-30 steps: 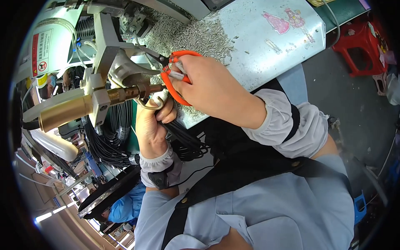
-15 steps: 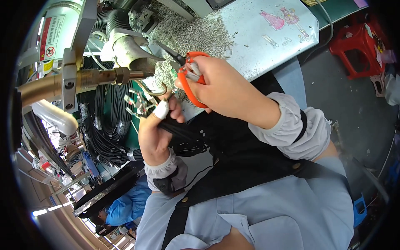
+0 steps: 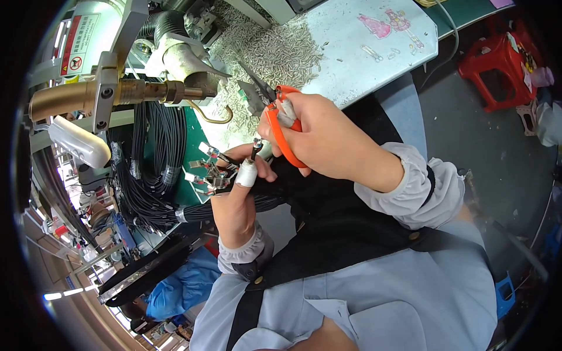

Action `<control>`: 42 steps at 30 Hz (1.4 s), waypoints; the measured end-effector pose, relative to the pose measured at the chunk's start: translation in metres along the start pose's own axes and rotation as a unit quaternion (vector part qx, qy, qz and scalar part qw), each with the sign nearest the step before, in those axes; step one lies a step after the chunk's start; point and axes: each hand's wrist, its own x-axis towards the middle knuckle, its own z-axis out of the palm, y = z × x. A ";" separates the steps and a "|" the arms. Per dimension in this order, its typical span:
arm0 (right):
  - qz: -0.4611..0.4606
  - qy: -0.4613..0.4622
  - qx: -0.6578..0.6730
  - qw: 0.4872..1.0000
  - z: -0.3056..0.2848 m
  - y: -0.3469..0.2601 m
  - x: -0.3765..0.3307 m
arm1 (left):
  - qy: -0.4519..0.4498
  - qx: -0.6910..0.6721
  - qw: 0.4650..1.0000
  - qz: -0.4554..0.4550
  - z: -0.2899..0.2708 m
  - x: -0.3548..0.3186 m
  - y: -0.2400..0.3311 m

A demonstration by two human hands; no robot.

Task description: The person picks up a bundle of cables, uses shears to trim the ends of the wires, and places the bundle back onto the table. They then pick up another bundle of cables and repeat the process of trimming the wire ends with the shears.

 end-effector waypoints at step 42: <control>-0.193 0.147 -0.279 0.929 -0.004 0.020 0.060 | -0.010 -0.107 0.986 -0.125 -0.025 0.078 0.024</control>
